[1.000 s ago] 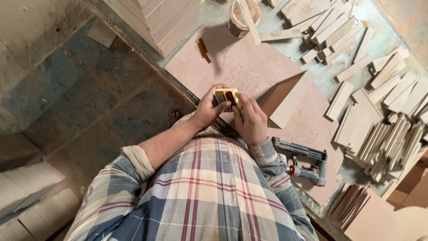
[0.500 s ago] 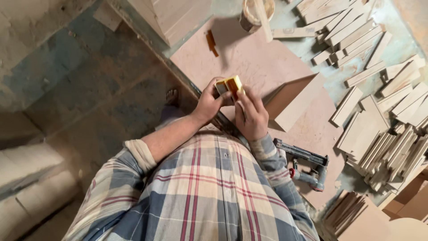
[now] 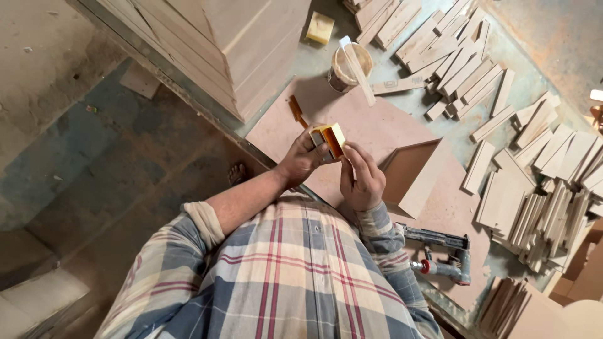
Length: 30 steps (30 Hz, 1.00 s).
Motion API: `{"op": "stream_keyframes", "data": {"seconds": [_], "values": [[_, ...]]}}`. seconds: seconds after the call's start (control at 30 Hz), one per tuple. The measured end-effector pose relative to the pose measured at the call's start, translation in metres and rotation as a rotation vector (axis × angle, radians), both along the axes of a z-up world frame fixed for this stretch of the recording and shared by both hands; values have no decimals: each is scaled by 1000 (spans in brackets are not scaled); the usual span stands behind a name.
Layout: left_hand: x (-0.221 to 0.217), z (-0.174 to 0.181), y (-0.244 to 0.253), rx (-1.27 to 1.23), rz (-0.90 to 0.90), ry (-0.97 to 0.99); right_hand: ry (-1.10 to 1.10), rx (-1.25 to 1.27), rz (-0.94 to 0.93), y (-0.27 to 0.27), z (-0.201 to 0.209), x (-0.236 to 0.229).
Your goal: The person assembles a small wooden box by applying glue to thin wooden strips and attaching them to a larger wooden panel. They use a nail gun to secure the pieces together and reload the nail gun with nails from a small container.
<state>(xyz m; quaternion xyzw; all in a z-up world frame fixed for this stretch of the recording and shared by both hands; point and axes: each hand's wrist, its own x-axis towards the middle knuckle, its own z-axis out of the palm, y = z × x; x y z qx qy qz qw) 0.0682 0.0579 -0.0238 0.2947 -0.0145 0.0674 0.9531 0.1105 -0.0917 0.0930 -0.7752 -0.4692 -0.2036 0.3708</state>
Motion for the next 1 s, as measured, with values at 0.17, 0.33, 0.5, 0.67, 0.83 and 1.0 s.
{"op": "stream_keyframes", "data": {"seconds": [0.17, 0.33, 0.5, 0.67, 0.83, 1.0], "values": [[20, -17, 25, 38, 22, -18, 177, 6, -3, 27, -6, 16], [25, -42, 36, -46, 88, 170, 396, -43, 10, 39, -38, 29], [4, -56, 55, -85, 51, 296, 976, 235, 174, 39, -106, 48], [-30, -62, 79, 80, 24, 394, 777, -289, -201, 54, -180, 86], [-67, -75, 91, 163, 25, 555, 565, -518, -201, 94, -213, 104], [-84, -89, 100, 259, 90, 628, 364, -587, -239, 138, -218, 115]]}}
